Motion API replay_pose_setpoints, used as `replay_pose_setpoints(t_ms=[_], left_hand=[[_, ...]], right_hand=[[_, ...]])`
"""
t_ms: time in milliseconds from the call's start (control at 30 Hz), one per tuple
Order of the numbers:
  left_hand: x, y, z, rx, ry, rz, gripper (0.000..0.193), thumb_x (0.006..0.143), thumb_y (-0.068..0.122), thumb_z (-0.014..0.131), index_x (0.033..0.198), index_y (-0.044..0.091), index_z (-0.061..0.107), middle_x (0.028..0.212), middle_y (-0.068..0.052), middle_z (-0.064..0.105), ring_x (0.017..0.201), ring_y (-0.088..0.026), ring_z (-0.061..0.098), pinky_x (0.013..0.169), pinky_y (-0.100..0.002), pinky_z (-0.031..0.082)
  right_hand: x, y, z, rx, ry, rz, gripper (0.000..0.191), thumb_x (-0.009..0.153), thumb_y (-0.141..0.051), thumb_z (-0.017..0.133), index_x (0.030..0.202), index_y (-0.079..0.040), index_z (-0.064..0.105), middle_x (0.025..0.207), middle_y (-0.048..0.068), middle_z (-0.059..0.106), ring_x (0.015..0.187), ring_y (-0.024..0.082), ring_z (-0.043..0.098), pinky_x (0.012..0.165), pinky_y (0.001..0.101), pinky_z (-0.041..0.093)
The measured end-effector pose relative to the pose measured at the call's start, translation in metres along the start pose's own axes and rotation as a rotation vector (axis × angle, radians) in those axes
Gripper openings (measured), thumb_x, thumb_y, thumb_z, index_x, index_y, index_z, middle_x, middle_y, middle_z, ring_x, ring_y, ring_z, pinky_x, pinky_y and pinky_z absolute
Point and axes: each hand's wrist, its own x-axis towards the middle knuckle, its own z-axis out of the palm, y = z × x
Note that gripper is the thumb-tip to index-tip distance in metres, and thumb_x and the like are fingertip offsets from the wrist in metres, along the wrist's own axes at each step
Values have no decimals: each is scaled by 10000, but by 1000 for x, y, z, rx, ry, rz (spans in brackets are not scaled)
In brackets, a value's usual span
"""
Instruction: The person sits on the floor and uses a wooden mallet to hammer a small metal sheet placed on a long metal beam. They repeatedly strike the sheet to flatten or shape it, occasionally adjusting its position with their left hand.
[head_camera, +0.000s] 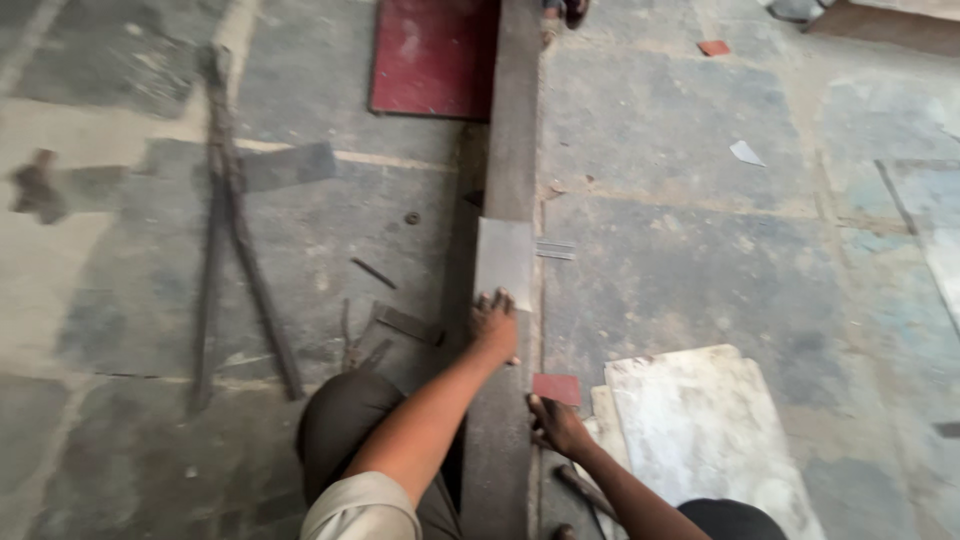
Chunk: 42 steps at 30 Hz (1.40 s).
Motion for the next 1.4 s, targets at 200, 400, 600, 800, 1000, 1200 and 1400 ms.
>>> replay_pose_setpoints(t_ms=[200,400,600,800,1000,1200,1400], left_hand=[[-53,20,21,65,-39,91,1340,614,468,982,1611,47,193,1684,-176,187,1474,-431,271,1161,-584,273],[-114,26,35,-194,-10,457,833,671,550,890,1255,53,567,1283,-169,557,1183,-374,554,992,-509,461],[-146,11,43,-37,-56,459,586,661,543,854,994,62,828,1011,-151,816,990,-322,762,853,-473,610],[-138,-1,40,-82,80,284,715,636,513,874,1178,64,750,1286,-255,661,1215,-458,630,967,-606,519],[-145,-3,25,40,-15,206,1425,574,611,956,1619,33,178,1651,-370,7,1518,-592,-44,1199,-721,143],[-154,-3,21,41,-131,54,1582,558,514,1003,1657,177,-85,1651,-341,-249,1476,-619,-191,1145,-760,152],[-140,-2,27,9,-114,41,1553,573,501,992,1661,199,-74,1655,-304,-249,1487,-616,-169,1184,-722,145]], right_hand=[[-20,5,4,-91,-75,-97,669,1005,-600,348,1057,-19,675,782,121,743,631,209,703,597,348,585],[-41,11,22,-363,-114,-22,483,1002,-452,463,986,-26,691,765,95,746,631,227,701,595,378,568],[-45,12,50,-422,-72,110,456,987,-420,489,971,-11,691,750,103,731,613,234,688,579,383,559],[-53,29,55,-400,-43,141,430,972,-388,515,955,4,692,734,111,717,595,241,676,564,388,550],[-59,22,63,-310,-8,143,404,958,-356,541,939,18,692,719,119,702,577,248,664,548,393,541],[-65,8,74,-226,5,158,379,943,-324,568,924,33,693,703,127,687,558,255,651,532,398,533],[-69,-2,71,-156,19,174,354,928,-291,594,908,48,693,688,135,672,540,262,639,516,403,524]])
